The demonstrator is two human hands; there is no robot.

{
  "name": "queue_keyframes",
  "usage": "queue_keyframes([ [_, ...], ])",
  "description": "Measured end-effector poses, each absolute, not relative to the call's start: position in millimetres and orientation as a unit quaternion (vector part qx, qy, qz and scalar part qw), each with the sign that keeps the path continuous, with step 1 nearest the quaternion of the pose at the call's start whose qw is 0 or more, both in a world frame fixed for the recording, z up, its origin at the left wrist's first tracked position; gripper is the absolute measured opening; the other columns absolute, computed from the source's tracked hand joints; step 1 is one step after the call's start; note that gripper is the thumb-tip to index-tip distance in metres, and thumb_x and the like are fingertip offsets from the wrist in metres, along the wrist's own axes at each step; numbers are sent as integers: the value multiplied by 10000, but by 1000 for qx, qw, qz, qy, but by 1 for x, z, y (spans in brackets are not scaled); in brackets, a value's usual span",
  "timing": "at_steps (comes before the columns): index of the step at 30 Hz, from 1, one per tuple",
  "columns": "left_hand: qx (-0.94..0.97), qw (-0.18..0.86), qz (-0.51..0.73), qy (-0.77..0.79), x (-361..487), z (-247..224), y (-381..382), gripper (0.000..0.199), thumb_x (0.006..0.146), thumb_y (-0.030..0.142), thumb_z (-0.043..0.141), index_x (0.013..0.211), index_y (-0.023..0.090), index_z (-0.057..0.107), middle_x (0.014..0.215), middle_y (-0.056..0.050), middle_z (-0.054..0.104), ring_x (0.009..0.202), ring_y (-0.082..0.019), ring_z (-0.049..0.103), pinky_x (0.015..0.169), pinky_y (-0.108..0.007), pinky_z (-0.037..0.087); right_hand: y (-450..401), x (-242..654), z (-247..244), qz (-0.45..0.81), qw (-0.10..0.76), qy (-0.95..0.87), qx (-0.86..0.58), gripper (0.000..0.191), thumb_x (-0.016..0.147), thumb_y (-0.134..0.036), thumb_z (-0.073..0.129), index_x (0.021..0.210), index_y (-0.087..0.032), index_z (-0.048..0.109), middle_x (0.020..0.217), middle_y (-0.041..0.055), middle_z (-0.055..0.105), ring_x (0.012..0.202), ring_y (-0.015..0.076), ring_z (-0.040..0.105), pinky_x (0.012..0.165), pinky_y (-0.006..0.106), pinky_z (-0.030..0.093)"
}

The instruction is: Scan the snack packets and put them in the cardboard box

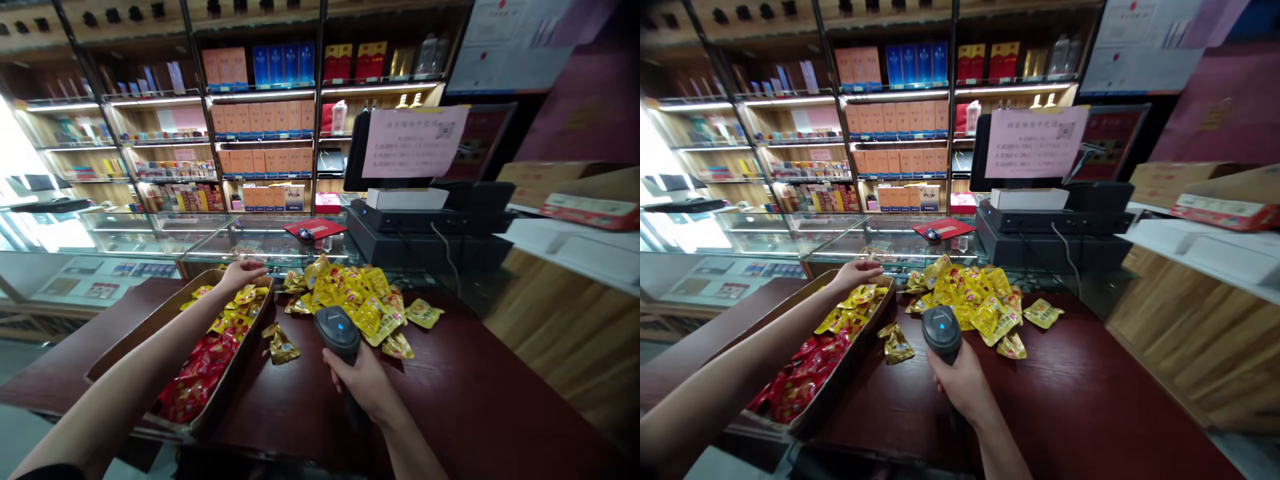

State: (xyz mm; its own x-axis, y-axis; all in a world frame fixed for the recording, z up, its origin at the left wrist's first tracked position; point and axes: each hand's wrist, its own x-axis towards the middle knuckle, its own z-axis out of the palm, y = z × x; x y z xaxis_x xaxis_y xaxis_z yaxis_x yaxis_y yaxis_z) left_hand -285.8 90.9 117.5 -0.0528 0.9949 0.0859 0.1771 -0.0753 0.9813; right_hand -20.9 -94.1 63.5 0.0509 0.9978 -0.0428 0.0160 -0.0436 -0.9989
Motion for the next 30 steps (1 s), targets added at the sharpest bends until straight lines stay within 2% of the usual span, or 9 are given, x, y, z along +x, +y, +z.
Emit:
queue_keyframes([
  [8,581,522,398,481,-166,70,97,575,455,437,915,894,122,718,771,-49,734,662,-142,655,617,-253,516,-109,23,63,458,516,-449,-568,323,728,-436,722,823,-195,528,470,-73,532,394,95,467,402,217,386],
  [12,645,520,341,443,-107,45,93,442,566,385,877,885,129,708,793,-56,740,689,-159,673,635,-258,519,-119,50,53,439,520,-424,-598,326,741,-455,708,824,-190,537,474,-75,529,396,93,470,400,210,386],
  [14,703,473,315,428,-81,37,88,331,649,345,828,882,145,705,813,-51,738,740,-167,684,692,-262,526,-123,62,49,431,524,-412,-609,329,741,-460,706,820,-186,542,476,-73,531,399,92,474,403,209,390],
  [16,766,381,288,431,-58,34,80,279,710,338,780,909,161,695,867,-54,732,801,-182,686,747,-274,521,-127,72,46,423,530,-401,-616,335,739,-466,704,816,-182,543,479,-70,531,403,93,478,402,209,394],
  [20,845,142,217,469,-25,37,63,418,760,448,723,1046,161,621,1048,-126,669,952,-261,662,813,-339,496,-134,86,44,415,529,-384,-633,343,735,-472,700,809,-177,542,479,-65,533,402,97,483,399,212,391],
  [22,854,77,170,485,-16,39,58,491,766,456,718,1122,153,566,1114,-166,628,993,-292,649,808,-353,489,-136,89,43,414,528,-379,-638,345,733,-470,701,814,-177,539,479,-65,537,396,95,481,398,212,387],
  [25,859,58,129,493,-11,38,55,529,772,394,724,1188,151,505,1131,-178,614,1001,-300,649,799,-348,481,-139,92,40,408,533,-381,-635,346,735,-472,699,811,-179,532,482,-66,539,400,96,483,404,214,392],
  [30,857,87,104,496,-31,35,52,566,756,349,725,1228,158,478,1111,-167,652,1008,-310,653,808,-351,474,-141,86,35,415,525,-388,-634,333,747,-466,686,820,-180,532,482,-64,539,395,102,485,406,223,401],
])
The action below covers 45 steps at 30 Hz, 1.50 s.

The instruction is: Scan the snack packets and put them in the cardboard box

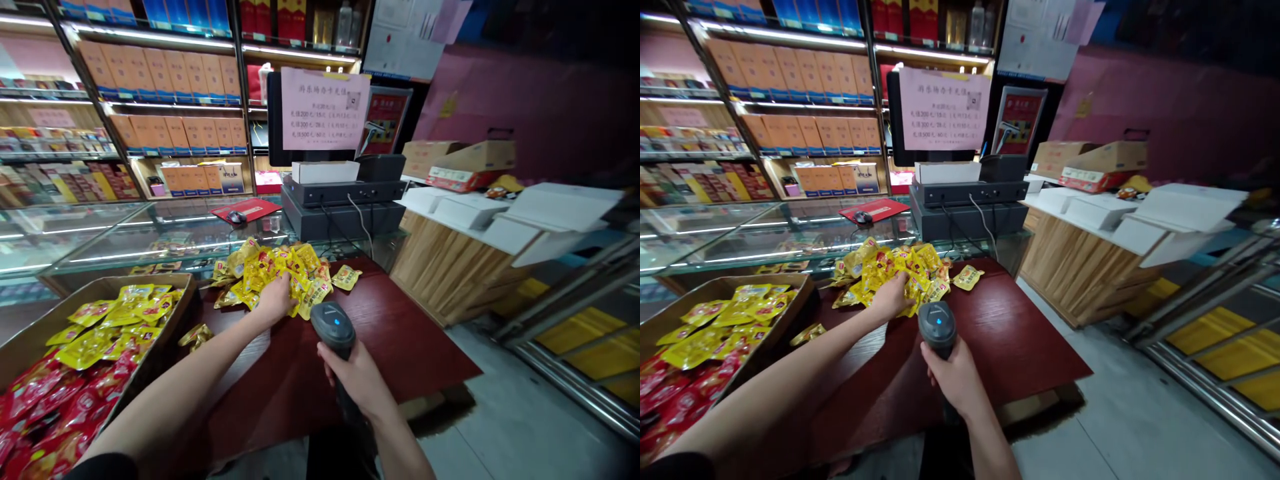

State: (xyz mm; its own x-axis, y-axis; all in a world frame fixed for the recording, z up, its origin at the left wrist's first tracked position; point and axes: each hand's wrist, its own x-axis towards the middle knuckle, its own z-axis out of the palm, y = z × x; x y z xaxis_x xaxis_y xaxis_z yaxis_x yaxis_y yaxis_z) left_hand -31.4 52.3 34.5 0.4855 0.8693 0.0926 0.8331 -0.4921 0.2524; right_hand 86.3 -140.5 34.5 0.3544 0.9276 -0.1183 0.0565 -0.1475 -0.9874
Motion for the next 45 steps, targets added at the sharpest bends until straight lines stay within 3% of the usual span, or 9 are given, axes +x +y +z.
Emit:
queue_keyframes([
  [5,867,104,95,477,-79,37,46,424,734,282,708,1123,173,581,1133,-155,667,1062,-303,632,849,-339,457,-139,70,36,429,509,-418,-619,307,753,-451,674,793,-189,518,473,-66,534,392,105,493,411,226,409],
  [9,843,162,130,496,-121,42,49,328,642,245,753,936,180,624,928,-81,684,890,-255,642,731,-296,439,-136,51,38,442,500,-436,-603,296,755,-436,679,806,-195,516,480,-72,533,390,105,492,407,225,406],
  [13,771,336,211,498,-151,35,50,286,580,281,799,710,183,564,634,36,560,600,-132,527,570,-236,361,-132,32,39,456,488,-452,-590,287,756,-422,685,808,-194,518,473,-72,531,385,104,489,401,223,401],
  [16,693,481,264,468,-161,25,47,378,529,331,841,644,178,515,557,79,485,523,-79,439,535,-211,333,-128,19,41,469,483,-455,-583,282,744,-407,698,819,-191,531,462,-74,526,371,100,473,387,220,389],
  [21,594,611,297,432,-162,32,39,478,432,328,915,717,160,570,628,52,581,573,-82,528,565,-203,393,-125,5,44,472,483,-444,-589,269,720,-379,708,815,-193,539,452,-72,529,370,103,470,376,217,381],
  [25,519,720,250,387,-161,44,34,401,495,262,909,782,145,654,732,-26,689,749,-172,663,686,-260,500,-127,3,47,472,485,-440,-590,249,726,-368,705,795,-199,536,450,-73,532,365,100,469,378,213,384],
  [31,487,713,247,440,-164,39,36,279,517,108,872,687,126,652,678,-17,692,690,-135,661,666,-230,502,-131,1,50,473,471,-454,-591,231,729,-363,705,748,-209,535,447,-71,530,357,101,467,386,221,386],
  [35,500,727,214,420,-166,35,40,407,477,134,887,844,131,710,819,-59,747,775,-174,697,706,-250,528,-131,0,48,469,464,-465,-591,223,751,-364,693,762,-206,537,460,-66,538,368,105,477,397,225,395],
  [45,538,734,198,365,-166,28,41,485,425,206,908,868,135,722,846,-63,756,812,-207,713,743,-277,550,-130,-2,47,466,474,-473,-579,238,756,-374,696,800,-204,535,481,-70,542,374,109,489,398,232,410],
])
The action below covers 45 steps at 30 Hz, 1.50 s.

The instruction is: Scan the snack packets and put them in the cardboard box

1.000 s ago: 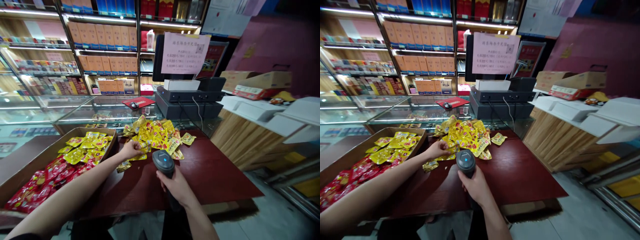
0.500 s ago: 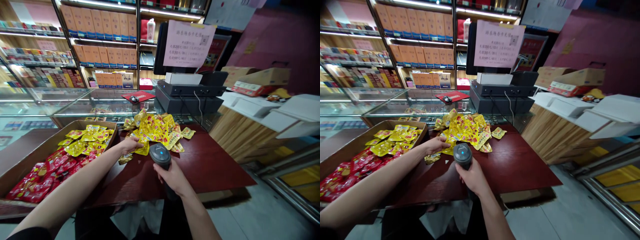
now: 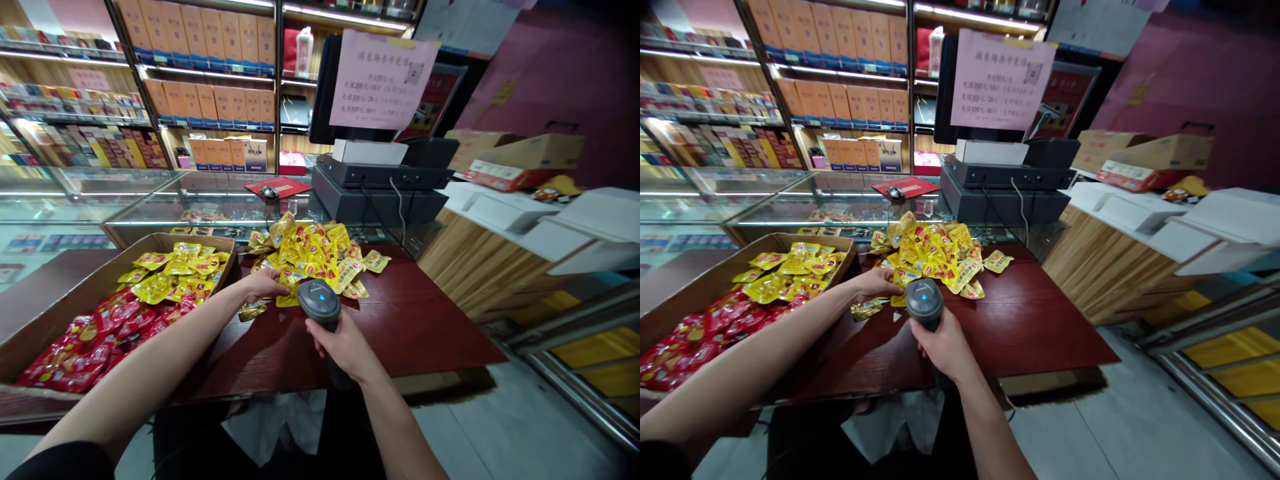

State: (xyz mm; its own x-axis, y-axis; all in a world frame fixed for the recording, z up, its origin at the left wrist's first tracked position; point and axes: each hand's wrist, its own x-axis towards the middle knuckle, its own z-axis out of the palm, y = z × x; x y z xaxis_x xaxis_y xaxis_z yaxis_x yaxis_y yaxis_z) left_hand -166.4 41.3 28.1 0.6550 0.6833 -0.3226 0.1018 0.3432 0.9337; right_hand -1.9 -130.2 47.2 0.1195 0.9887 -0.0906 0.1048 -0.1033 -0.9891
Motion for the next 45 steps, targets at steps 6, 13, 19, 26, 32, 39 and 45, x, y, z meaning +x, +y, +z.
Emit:
queue_keyframes([
  [6,548,727,194,366,-166,29,42,489,465,180,878,928,147,726,922,-77,762,896,-233,711,775,-288,551,-131,-2,48,461,466,-480,-583,229,765,-365,689,808,-205,530,487,-70,538,376,110,497,402,233,419],
  [13,549,723,192,373,-166,32,40,485,459,150,864,924,144,726,915,-83,764,879,-236,712,780,-302,550,-130,-2,49,459,466,-484,-581,219,764,-368,679,789,-206,535,487,-68,539,384,112,498,407,235,412],
  [19,541,730,192,370,-168,35,41,474,427,193,907,858,145,716,858,-52,754,798,-185,700,690,-241,525,-132,0,52,455,467,-476,-590,250,747,-396,691,784,-203,536,481,-62,548,382,114,495,404,235,404],
  [26,515,698,255,427,-183,67,56,360,538,150,876,858,155,710,894,-46,748,780,-134,686,645,-190,512,-128,-1,63,450,479,-478,-582,314,712,-459,718,739,-215,522,465,-49,541,398,125,492,411,248,397],
  [32,483,672,334,451,-253,101,71,358,536,131,884,850,146,713,932,-79,753,827,-161,702,719,-232,556,-114,-19,62,475,460,-486,-572,334,695,-466,734,780,-209,538,471,-53,547,394,122,484,416,248,392],
  [39,430,536,470,554,-372,143,78,380,556,103,882,892,127,708,878,-81,748,730,-143,699,630,-204,561,-104,-49,66,505,434,-515,-540,322,696,-457,696,786,-192,537,456,-62,530,391,109,469,420,241,379],
  [45,423,505,508,555,-397,150,74,444,568,125,892,966,116,694,900,-94,745,753,-174,713,677,-276,595,-102,-59,66,511,429,-519,-534,317,689,-448,686,792,-190,533,463,-62,537,404,111,477,424,243,384],
])
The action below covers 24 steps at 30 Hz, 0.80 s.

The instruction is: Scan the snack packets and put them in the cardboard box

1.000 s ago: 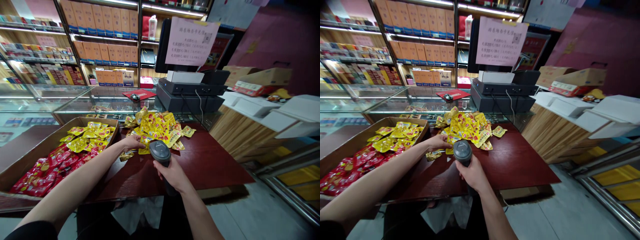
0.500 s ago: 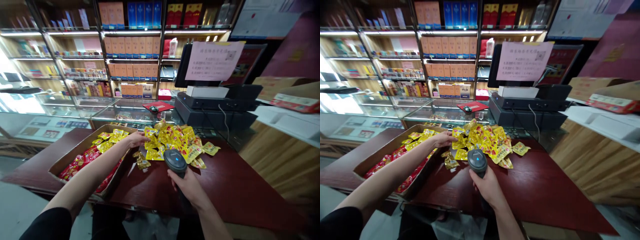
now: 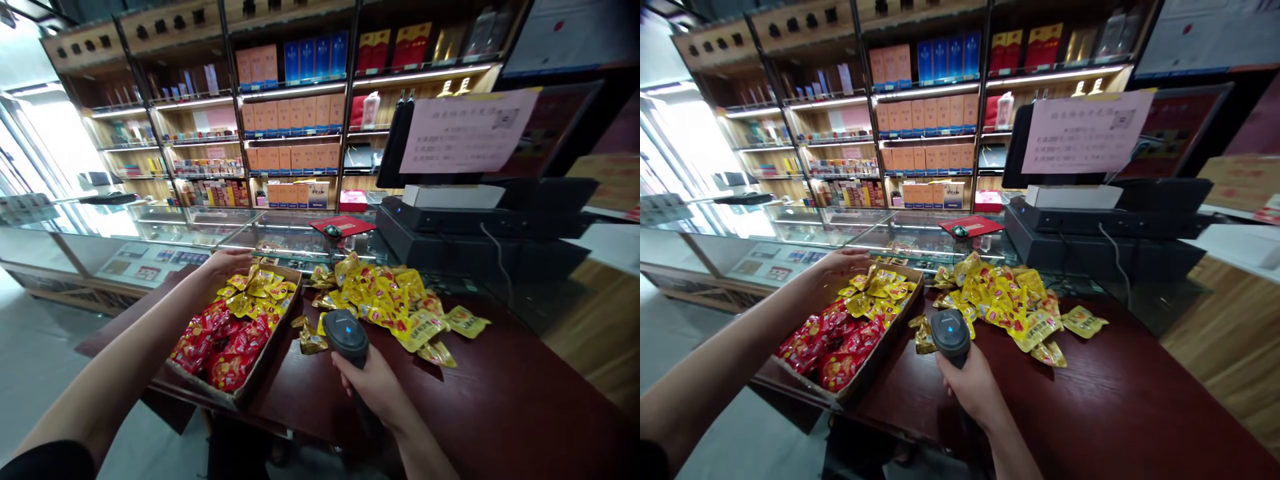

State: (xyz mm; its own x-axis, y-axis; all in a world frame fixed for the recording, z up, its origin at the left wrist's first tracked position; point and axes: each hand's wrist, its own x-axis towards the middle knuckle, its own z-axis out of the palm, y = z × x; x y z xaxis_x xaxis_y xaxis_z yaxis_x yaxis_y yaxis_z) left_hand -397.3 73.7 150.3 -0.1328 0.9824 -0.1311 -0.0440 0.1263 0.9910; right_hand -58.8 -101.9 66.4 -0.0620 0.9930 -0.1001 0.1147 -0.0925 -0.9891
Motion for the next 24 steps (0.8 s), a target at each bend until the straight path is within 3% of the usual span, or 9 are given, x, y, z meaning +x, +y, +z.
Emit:
queue_keyframes([
  [7,493,563,420,513,-319,122,75,538,506,237,930,982,123,707,999,-116,741,873,-205,703,762,-334,588,-109,-42,71,498,445,-492,-558,333,679,-437,696,815,-181,533,453,-70,532,396,103,475,411,225,383],
  [14,600,567,305,475,-205,80,72,538,499,314,902,975,144,718,962,-78,749,824,-197,694,687,-292,556,-120,-4,60,475,482,-461,-574,331,704,-431,723,821,-196,521,468,-70,541,385,98,470,399,218,381],
  [20,771,364,231,469,-167,37,72,313,623,304,788,893,152,738,861,-58,757,824,-215,699,778,-291,529,-128,24,47,448,495,-451,-593,336,730,-441,722,857,-189,540,478,-73,535,394,103,478,397,222,400],
  [24,824,231,214,471,-177,24,66,381,713,390,713,1024,171,720,953,-79,749,888,-240,695,792,-296,516,-131,31,39,444,486,-444,-608,328,759,-446,695,863,-177,539,485,-72,539,401,98,485,405,216,402],
])
